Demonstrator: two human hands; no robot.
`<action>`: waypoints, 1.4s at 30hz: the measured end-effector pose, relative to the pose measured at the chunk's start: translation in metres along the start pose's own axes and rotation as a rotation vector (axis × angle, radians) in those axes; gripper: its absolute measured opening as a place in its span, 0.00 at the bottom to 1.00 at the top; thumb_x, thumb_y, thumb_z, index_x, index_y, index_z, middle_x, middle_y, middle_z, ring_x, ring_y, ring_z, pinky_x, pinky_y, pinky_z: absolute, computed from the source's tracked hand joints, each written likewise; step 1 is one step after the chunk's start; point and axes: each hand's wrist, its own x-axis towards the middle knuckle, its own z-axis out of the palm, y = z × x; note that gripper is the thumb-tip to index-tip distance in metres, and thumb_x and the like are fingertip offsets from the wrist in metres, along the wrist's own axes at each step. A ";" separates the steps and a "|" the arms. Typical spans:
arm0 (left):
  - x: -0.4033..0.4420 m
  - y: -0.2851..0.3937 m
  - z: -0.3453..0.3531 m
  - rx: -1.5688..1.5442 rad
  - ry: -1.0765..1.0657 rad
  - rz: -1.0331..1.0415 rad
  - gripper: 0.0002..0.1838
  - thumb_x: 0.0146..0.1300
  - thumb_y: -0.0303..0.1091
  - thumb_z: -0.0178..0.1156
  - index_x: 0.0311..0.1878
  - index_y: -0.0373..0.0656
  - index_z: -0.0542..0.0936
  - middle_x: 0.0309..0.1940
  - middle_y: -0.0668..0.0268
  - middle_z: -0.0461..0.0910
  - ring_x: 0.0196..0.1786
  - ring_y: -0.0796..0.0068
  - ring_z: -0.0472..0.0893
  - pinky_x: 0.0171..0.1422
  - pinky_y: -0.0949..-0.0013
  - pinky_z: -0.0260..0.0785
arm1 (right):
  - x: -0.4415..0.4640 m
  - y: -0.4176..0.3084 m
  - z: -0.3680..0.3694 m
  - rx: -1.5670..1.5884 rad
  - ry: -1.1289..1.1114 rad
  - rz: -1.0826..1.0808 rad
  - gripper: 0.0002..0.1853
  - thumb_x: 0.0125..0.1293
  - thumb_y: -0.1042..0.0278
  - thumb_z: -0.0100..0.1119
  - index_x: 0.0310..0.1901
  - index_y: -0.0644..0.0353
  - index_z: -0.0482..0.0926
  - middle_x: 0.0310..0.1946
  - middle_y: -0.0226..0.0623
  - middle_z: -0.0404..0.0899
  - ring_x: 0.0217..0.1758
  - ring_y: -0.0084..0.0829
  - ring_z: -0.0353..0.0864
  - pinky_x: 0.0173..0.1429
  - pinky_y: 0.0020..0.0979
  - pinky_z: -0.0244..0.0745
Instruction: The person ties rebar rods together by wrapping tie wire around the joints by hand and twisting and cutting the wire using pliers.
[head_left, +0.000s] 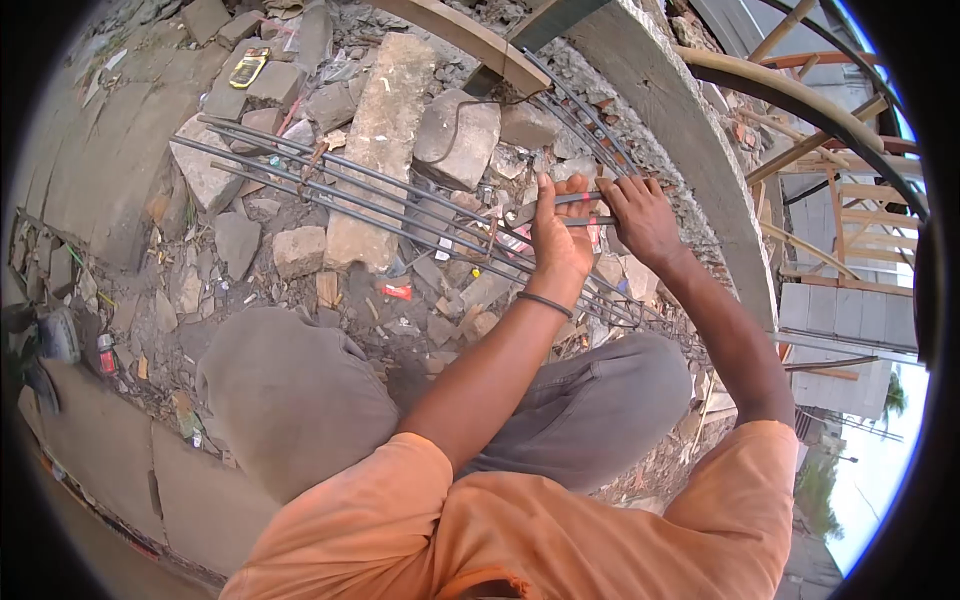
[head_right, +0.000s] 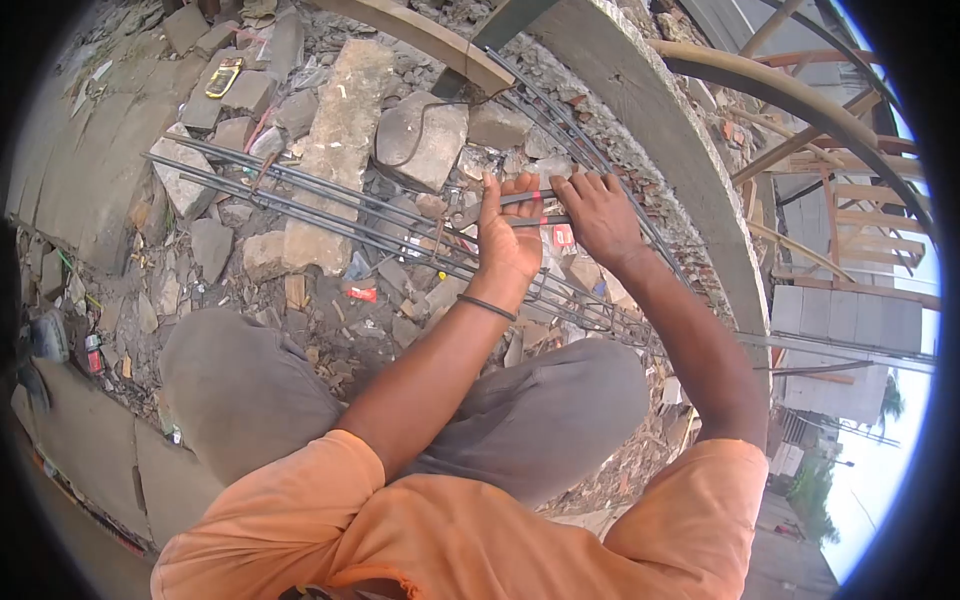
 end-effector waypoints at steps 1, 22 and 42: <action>-0.006 0.003 -0.002 0.021 -0.020 -0.016 0.21 0.64 0.55 0.63 0.41 0.45 0.75 0.40 0.63 0.82 0.54 0.67 0.79 0.65 0.61 0.66 | 0.003 0.002 -0.006 0.034 -0.090 0.005 0.21 0.63 0.65 0.59 0.58 0.57 0.75 0.38 0.34 0.78 0.46 0.33 0.80 0.55 0.40 0.71; -0.011 0.010 0.013 0.074 0.224 -0.099 0.27 0.64 0.59 0.60 0.46 0.43 0.69 0.42 0.63 0.75 0.53 0.63 0.77 0.60 0.55 0.71 | 0.041 -0.021 -0.082 0.068 -0.593 0.233 0.15 0.62 0.58 0.57 0.44 0.60 0.80 0.35 0.43 0.83 0.41 0.43 0.84 0.48 0.47 0.78; -0.030 -0.001 -0.013 0.034 0.071 -0.143 0.22 0.66 0.57 0.59 0.35 0.46 0.72 0.28 0.65 0.76 0.39 0.67 0.79 0.51 0.61 0.75 | 0.032 -0.014 -0.073 0.981 -1.231 0.512 0.19 0.61 0.56 0.67 0.36 0.69 0.80 0.26 0.46 0.83 0.26 0.39 0.86 0.30 0.37 0.82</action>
